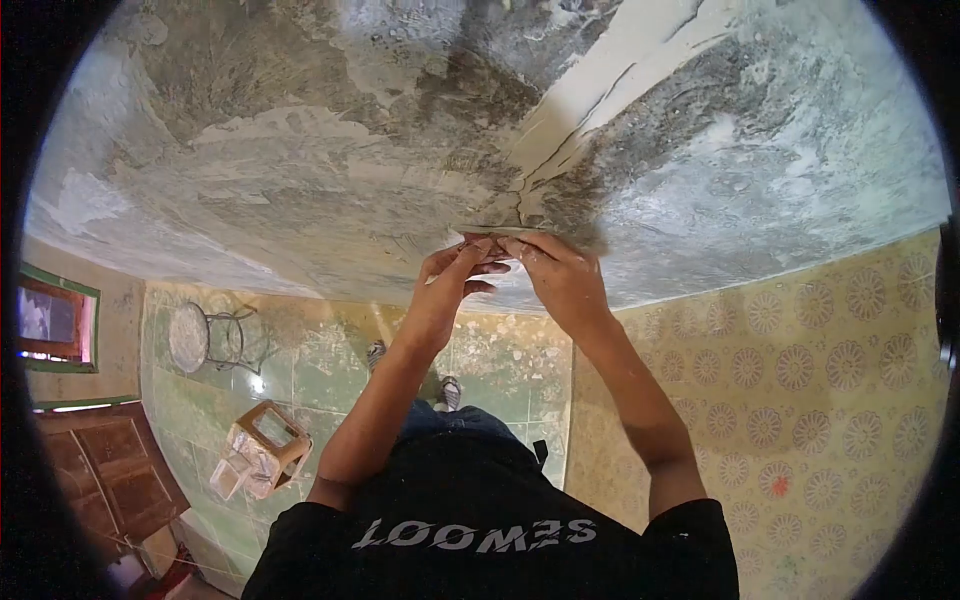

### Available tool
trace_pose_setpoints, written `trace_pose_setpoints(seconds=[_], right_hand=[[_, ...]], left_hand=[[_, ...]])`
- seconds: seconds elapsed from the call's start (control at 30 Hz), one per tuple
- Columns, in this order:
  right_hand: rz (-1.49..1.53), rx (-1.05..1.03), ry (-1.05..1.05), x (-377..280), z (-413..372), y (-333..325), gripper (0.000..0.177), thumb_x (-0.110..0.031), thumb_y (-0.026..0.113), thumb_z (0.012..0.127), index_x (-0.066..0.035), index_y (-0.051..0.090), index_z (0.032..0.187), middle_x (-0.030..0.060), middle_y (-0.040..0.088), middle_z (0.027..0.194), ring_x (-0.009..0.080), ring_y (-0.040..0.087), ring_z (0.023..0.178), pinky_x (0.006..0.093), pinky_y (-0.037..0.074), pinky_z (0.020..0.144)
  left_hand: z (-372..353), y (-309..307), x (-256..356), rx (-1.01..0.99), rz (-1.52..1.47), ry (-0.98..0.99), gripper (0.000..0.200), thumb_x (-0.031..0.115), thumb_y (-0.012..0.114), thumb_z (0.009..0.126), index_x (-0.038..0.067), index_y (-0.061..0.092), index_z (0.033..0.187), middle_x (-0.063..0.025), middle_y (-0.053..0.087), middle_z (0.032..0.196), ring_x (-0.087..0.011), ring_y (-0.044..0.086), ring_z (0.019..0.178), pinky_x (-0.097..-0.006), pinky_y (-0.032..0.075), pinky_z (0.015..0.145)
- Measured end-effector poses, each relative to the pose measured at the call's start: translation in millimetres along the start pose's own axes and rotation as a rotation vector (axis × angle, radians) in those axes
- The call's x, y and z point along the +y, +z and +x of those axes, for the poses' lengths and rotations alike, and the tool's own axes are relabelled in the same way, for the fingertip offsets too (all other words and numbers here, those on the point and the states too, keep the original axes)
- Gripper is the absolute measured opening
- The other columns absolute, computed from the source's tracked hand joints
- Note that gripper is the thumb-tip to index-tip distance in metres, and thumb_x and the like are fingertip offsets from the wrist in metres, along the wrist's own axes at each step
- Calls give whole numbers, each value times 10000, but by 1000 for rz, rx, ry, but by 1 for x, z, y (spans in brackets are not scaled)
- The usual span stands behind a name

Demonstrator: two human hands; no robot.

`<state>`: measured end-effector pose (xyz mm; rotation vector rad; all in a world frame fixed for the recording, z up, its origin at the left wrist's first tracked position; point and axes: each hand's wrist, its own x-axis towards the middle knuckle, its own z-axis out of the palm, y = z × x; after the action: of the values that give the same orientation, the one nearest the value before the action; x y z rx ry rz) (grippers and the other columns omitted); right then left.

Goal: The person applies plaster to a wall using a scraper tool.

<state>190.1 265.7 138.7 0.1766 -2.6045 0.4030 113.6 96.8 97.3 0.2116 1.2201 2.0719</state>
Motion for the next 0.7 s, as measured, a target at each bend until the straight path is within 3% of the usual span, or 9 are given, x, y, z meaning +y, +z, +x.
trace_pose_setpoints(seconds=[0.2, 0.3, 0.53, 0.7], right_hand=[[-157, 11, -49, -9, 30, -37, 296, -64, 668, 821, -145, 728, 1099, 4, 685, 1029, 197, 700, 891, 325, 595, 719], [-147, 155, -101, -14, 47, -60, 226, -82, 678, 847, -132, 731, 1060, -5, 677, 981, 181, 690, 801, 304, 588, 638], [-295, 342, -189, -40, 84, -130, 216, -51, 686, 819, -129, 735, 1014, 13, 657, 885, 196, 678, 735, 304, 581, 617], [-206, 464, -248, -59, 92, -179, 309, 12, 711, 777, -128, 738, 1050, 44, 669, 912, 228, 687, 761, 338, 572, 636]], left_hand=[[5, 20, 46, -86, -12, 71, 365, 282, 572, 1004, -23, 662, 1182, -149, 722, 1103, -254, 691, 1046, -358, 522, 852], [2, 35, 79, -164, 33, 109, 371, 291, 586, 994, -24, 673, 1169, -149, 728, 1089, -255, 695, 1039, -357, 525, 847], [-7, 79, 154, -279, 171, 259, 367, 310, 634, 966, -20, 698, 1115, -162, 736, 1068, -257, 712, 1010, -350, 527, 853], [-29, 106, 196, -433, 396, 481, 559, 467, 522, 998, -10, 613, 1276, -204, 695, 1198, -246, 681, 1094, -353, 548, 851]])
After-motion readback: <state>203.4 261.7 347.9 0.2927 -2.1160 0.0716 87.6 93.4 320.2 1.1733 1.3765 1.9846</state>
